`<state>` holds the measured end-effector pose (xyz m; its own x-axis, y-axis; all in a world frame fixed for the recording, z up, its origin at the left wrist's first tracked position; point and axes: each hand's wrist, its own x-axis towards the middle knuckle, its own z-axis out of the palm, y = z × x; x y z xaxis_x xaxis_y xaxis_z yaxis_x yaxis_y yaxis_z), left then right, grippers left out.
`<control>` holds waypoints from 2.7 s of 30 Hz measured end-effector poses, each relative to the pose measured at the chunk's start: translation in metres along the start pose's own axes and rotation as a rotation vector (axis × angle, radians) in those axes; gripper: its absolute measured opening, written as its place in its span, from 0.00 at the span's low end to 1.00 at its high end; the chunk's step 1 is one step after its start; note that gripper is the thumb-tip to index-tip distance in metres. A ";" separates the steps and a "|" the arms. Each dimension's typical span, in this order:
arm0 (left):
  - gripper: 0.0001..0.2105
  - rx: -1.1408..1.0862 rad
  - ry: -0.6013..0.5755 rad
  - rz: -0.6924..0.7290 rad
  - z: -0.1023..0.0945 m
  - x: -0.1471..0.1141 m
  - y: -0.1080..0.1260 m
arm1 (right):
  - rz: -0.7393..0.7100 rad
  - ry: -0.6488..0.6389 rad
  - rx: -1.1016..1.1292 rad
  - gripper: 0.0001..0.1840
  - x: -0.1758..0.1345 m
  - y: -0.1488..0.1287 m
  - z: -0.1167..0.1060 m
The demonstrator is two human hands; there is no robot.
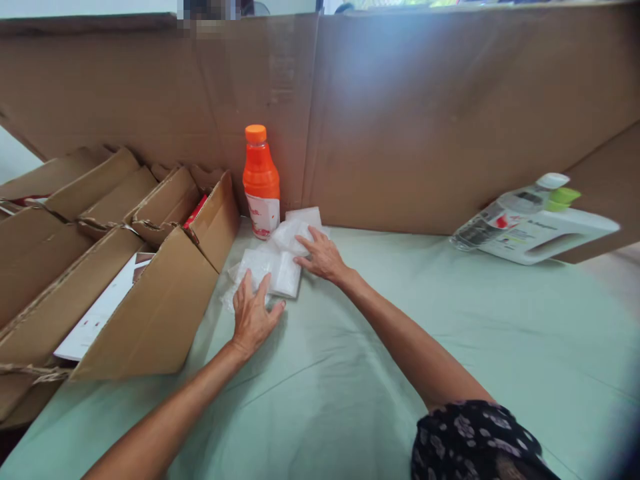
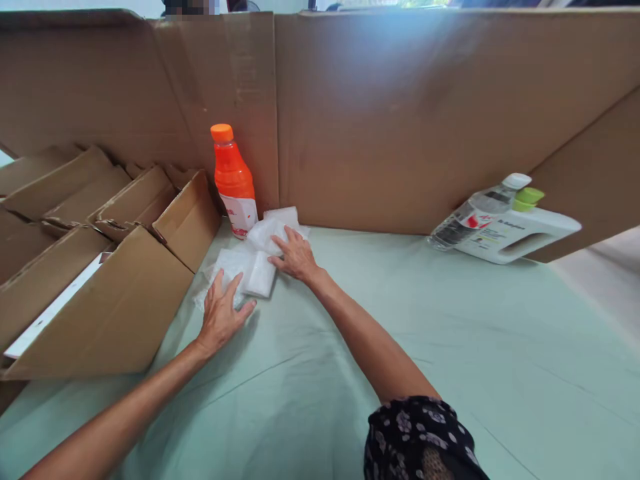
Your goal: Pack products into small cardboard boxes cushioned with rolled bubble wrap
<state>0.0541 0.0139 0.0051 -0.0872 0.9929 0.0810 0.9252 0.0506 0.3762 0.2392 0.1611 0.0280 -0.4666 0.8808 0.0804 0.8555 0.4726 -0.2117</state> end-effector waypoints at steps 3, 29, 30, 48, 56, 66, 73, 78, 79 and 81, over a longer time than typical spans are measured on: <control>0.29 0.068 -0.078 0.011 0.010 0.019 0.008 | -0.024 0.067 -0.003 0.33 0.002 0.009 0.016; 0.20 -0.083 0.202 0.214 0.030 -0.005 0.007 | 0.048 0.459 0.143 0.22 -0.069 0.082 -0.010; 0.20 -0.078 0.194 0.217 0.031 -0.007 0.005 | -0.007 0.439 0.125 0.22 -0.079 0.076 -0.014; 0.09 -0.124 -0.058 0.238 0.011 0.012 0.004 | 0.080 0.240 0.444 0.10 -0.205 0.089 -0.064; 0.14 -0.833 -0.162 -0.036 -0.083 0.038 0.014 | 0.501 0.354 1.161 0.25 -0.210 0.109 -0.017; 0.18 -0.316 0.083 0.185 -0.080 0.185 0.106 | 0.590 0.409 1.246 0.27 -0.208 0.107 0.010; 0.17 -0.335 0.394 0.440 -0.046 0.101 0.076 | 0.389 0.258 1.154 0.23 -0.177 0.076 -0.058; 0.25 -0.403 0.552 0.374 -0.036 -0.001 0.060 | 0.116 0.339 1.194 0.22 -0.092 0.056 -0.101; 0.27 -0.385 0.591 0.377 -0.035 -0.010 0.063 | 0.101 0.395 1.172 0.22 -0.073 0.058 -0.101; 0.31 -0.332 0.632 0.435 -0.033 -0.012 0.073 | 0.159 0.461 1.048 0.23 -0.043 0.065 -0.096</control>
<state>0.1102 0.0020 0.0619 -0.0296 0.6637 0.7474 0.7759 -0.4561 0.4358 0.3369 0.1571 0.1045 -0.0597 0.9573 0.2827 0.1908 0.2890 -0.9381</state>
